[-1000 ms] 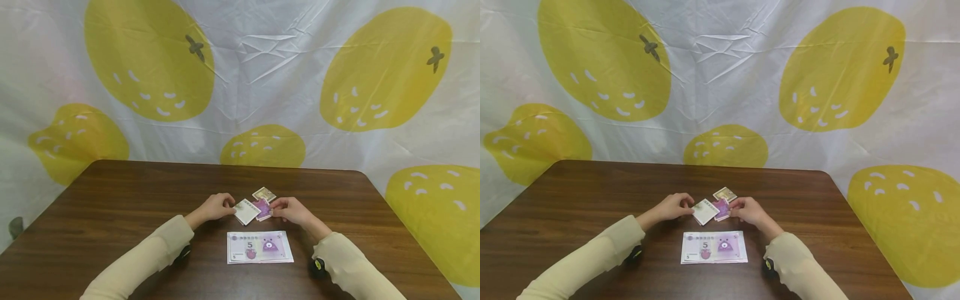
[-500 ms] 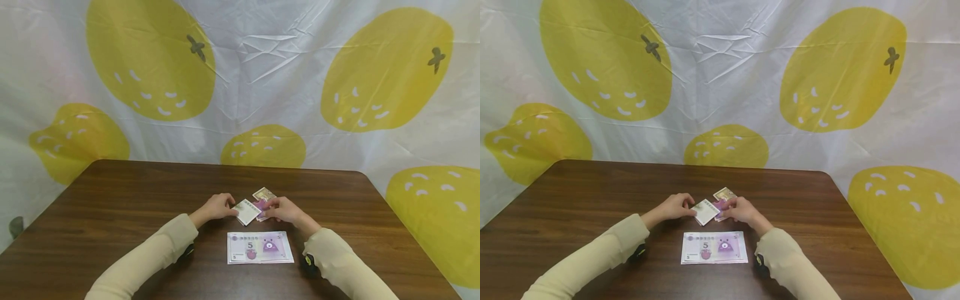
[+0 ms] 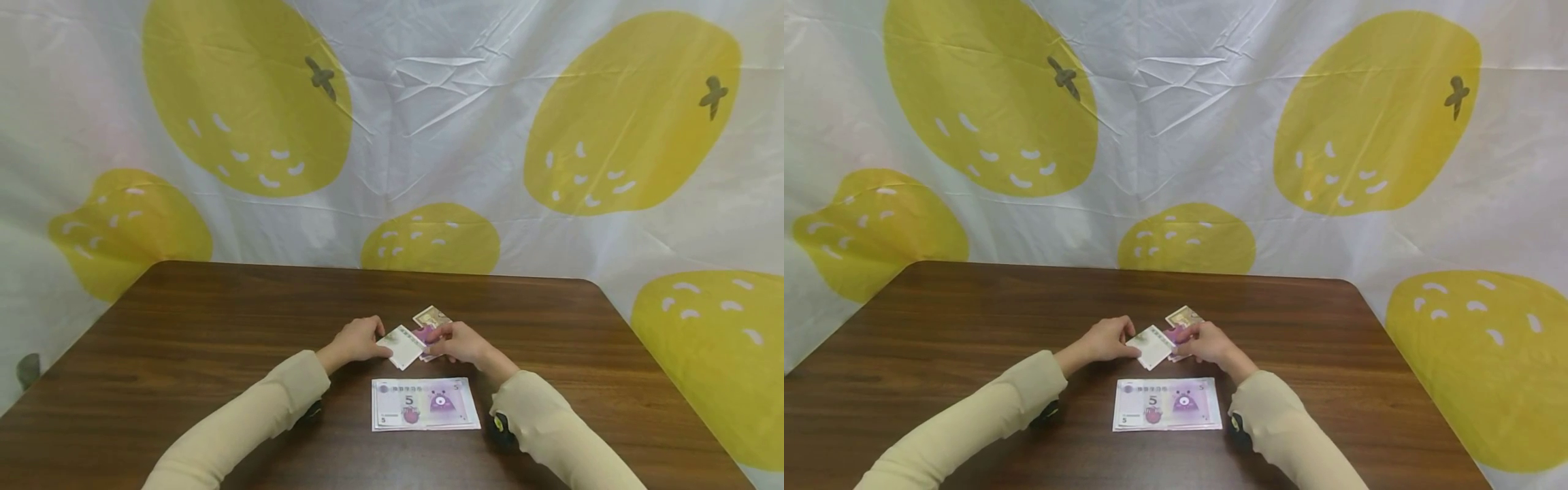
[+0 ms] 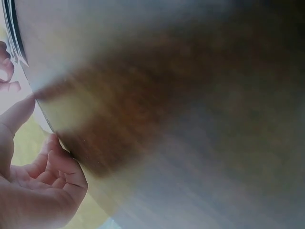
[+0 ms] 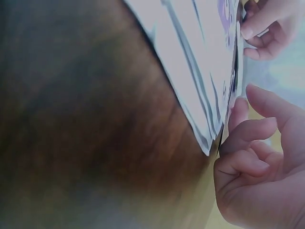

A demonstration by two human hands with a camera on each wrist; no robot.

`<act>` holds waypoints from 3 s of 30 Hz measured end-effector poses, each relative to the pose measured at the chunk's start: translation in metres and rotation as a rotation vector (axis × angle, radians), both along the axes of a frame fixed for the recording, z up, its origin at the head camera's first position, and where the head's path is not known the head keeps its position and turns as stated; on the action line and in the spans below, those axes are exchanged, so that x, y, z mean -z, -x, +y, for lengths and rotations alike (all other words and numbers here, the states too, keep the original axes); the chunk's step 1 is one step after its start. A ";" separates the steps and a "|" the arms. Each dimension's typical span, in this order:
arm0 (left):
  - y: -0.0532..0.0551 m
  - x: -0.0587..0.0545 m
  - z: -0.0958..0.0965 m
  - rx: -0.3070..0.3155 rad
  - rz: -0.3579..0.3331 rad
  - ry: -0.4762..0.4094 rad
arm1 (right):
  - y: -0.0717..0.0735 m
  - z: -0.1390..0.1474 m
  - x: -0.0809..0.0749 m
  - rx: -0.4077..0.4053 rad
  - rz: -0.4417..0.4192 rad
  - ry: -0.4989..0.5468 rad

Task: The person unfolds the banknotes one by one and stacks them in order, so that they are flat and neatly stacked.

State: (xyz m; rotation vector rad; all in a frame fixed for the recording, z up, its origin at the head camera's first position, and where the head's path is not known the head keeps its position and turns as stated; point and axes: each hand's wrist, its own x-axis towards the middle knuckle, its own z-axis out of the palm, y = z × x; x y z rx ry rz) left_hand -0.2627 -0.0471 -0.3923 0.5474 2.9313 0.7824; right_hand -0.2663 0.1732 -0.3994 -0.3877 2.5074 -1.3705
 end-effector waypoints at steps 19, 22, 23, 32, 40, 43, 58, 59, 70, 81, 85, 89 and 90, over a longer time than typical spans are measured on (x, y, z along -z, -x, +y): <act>0.004 0.004 0.008 0.007 -0.011 -0.033 | -0.005 -0.007 0.001 -0.008 -0.036 -0.022; 0.019 0.022 0.004 0.055 0.011 -0.086 | -0.005 -0.008 0.000 0.009 -0.046 -0.022; 0.022 0.026 0.003 0.069 0.017 -0.095 | -0.005 -0.008 0.000 0.015 -0.050 -0.025; 0.005 0.004 -0.005 0.101 -0.045 -0.215 | -0.004 -0.002 0.005 0.023 -0.078 -0.009; 0.003 -0.001 -0.006 0.097 -0.117 -0.300 | -0.003 0.004 0.001 -0.027 -0.107 0.188; 0.004 0.001 -0.006 0.123 -0.147 -0.347 | -0.004 0.006 -0.002 -0.031 -0.097 0.241; -0.006 -0.005 -0.008 0.240 -0.256 -0.474 | -0.012 0.012 -0.007 -0.019 -0.073 0.313; -0.006 -0.005 -0.007 0.239 -0.244 -0.492 | -0.012 0.012 -0.007 -0.018 -0.072 0.310; -0.006 -0.005 -0.003 0.324 -0.139 -0.603 | -0.022 0.009 -0.009 -0.024 -0.067 0.294; -0.011 -0.005 -0.001 0.346 -0.051 -0.570 | -0.026 0.006 -0.007 0.006 -0.085 0.302; -0.014 -0.006 0.000 0.342 0.016 -0.551 | -0.028 0.005 -0.007 -0.008 -0.080 0.306; -0.020 -0.016 0.001 0.334 0.041 -0.563 | -0.029 0.006 -0.007 -0.012 -0.084 0.320; -0.022 -0.019 0.001 0.336 0.014 -0.578 | -0.029 0.006 -0.007 -0.013 -0.083 0.327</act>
